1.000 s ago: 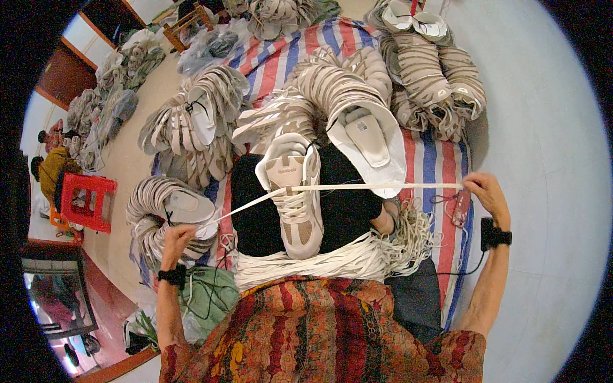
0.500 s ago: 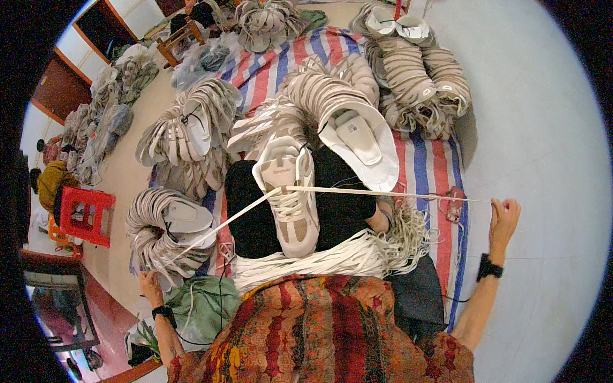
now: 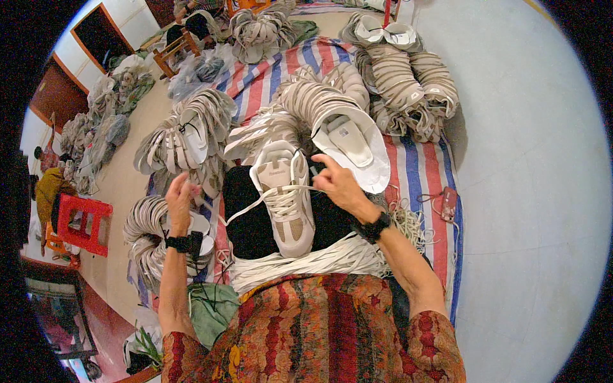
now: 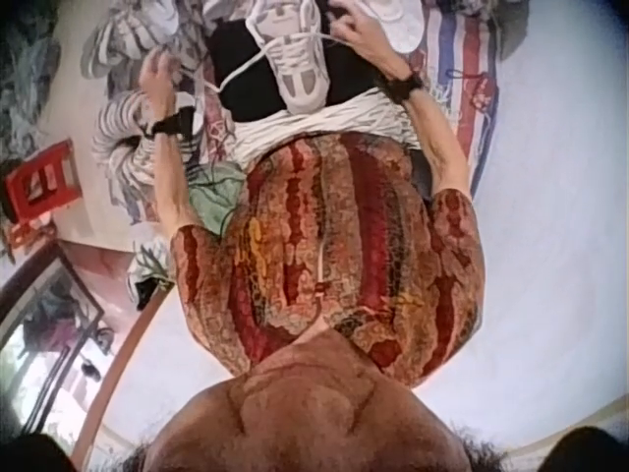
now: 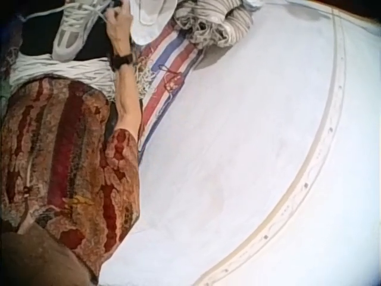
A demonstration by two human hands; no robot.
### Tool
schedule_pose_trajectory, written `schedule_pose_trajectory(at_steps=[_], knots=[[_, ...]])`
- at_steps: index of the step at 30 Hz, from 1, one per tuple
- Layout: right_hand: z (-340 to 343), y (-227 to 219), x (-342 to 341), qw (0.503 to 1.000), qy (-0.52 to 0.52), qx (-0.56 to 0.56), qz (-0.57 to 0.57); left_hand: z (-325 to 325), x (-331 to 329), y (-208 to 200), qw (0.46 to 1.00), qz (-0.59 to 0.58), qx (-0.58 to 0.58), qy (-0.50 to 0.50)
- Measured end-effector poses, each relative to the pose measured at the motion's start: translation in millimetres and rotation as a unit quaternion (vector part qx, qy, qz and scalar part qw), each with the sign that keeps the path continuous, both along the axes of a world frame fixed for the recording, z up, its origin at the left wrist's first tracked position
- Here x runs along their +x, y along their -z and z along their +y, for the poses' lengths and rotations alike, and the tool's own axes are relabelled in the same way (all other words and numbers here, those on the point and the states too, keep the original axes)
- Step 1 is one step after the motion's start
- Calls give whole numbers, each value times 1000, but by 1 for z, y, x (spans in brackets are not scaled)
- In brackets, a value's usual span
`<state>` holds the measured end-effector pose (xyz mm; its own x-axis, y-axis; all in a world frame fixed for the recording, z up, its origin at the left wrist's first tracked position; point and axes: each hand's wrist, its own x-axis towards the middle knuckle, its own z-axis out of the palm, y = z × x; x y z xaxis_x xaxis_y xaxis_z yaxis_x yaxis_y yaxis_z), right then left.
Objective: The recorder is lacing a white sneaker while sitting on the floor surrounded by many pairs of shoes.
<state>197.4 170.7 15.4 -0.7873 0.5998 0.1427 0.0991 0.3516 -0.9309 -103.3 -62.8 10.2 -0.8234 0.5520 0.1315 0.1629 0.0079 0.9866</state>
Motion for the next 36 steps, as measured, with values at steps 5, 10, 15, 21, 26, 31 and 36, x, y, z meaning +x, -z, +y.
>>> schedule_pose_trajectory(at_steps=[5, 10, 15, 21, 26, 31, 36], knots=[[-2, 21, -17, 979, -104, -159, -74, 48, 58, -35, 979, -47, -74, 181], [-4, 21, -24, 993, -68, -79, -54, 80, 93, -43, 951, -82, -82, 286], [0, 18, -24, 991, -85, -31, -99, 106, 119, -24, 936, -93, -68, 334], [1, 11, -30, 990, -76, 27, -116, 115, 133, -15, 931, 161, -133, 298], [-2, 14, -32, 987, -62, 107, -102, 113, 134, -23, 922, 230, -108, 291], [-7, -12, -35, 989, 2, 123, -79, 79, 108, -11, 997, 40, 28, 66], [-36, -16, -74, 958, -87, 265, 64, 50, 102, 14, 974, -75, -129, 173]])
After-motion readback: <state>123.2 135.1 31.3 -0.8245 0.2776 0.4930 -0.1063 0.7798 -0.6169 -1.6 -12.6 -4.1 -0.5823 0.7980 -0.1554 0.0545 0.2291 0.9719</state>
